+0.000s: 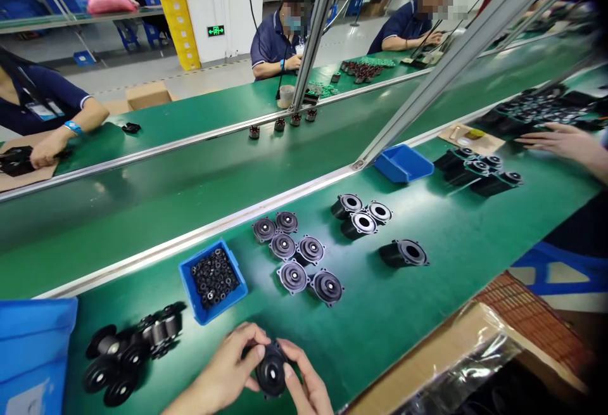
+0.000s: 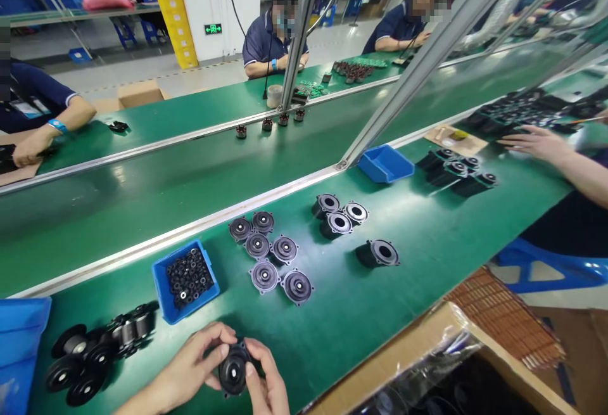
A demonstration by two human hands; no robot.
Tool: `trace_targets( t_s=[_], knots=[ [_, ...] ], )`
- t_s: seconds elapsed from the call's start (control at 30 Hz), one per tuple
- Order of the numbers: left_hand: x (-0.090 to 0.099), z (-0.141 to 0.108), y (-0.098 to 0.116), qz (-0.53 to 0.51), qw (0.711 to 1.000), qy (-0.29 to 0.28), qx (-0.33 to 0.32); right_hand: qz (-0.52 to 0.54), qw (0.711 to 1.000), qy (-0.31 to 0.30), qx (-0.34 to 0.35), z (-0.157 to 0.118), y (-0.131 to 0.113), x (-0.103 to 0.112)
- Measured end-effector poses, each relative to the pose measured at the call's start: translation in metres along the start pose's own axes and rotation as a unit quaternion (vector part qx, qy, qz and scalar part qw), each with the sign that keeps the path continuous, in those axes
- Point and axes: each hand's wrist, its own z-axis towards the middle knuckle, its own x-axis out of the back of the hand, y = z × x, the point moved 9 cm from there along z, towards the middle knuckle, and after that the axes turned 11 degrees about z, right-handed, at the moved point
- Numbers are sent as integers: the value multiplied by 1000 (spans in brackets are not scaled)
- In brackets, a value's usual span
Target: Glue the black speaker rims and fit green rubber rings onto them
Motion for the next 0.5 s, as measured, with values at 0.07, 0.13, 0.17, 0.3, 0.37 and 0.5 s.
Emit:
trace_targets(
  t_s=[0.07, 0.13, 0.17, 0.3, 0.37, 0.5],
  knots=[
    [1, 3, 7, 21, 1000, -7, -8, -4, 1000, -6, -18, 0, -1, -2],
    [1, 7, 10, 30, 999, -11, -5, 9, 999, 0, -41, 0, 0, -2],
    [1, 9, 11, 33, 999, -9, -2, 20, 998, 6, -53, -1, 2, -1],
    [2, 12, 10, 31, 999, 12, 9, 35, 997, -17, -71, 0, 13, 0],
    [2, 9, 9, 18, 999, 28, 14, 11, 997, -48, -55, -1, 19, 0],
    [1, -4, 0, -35, 998, 46, 26, -28, 998, -62, -7, -7, 26, 6]
  ],
)
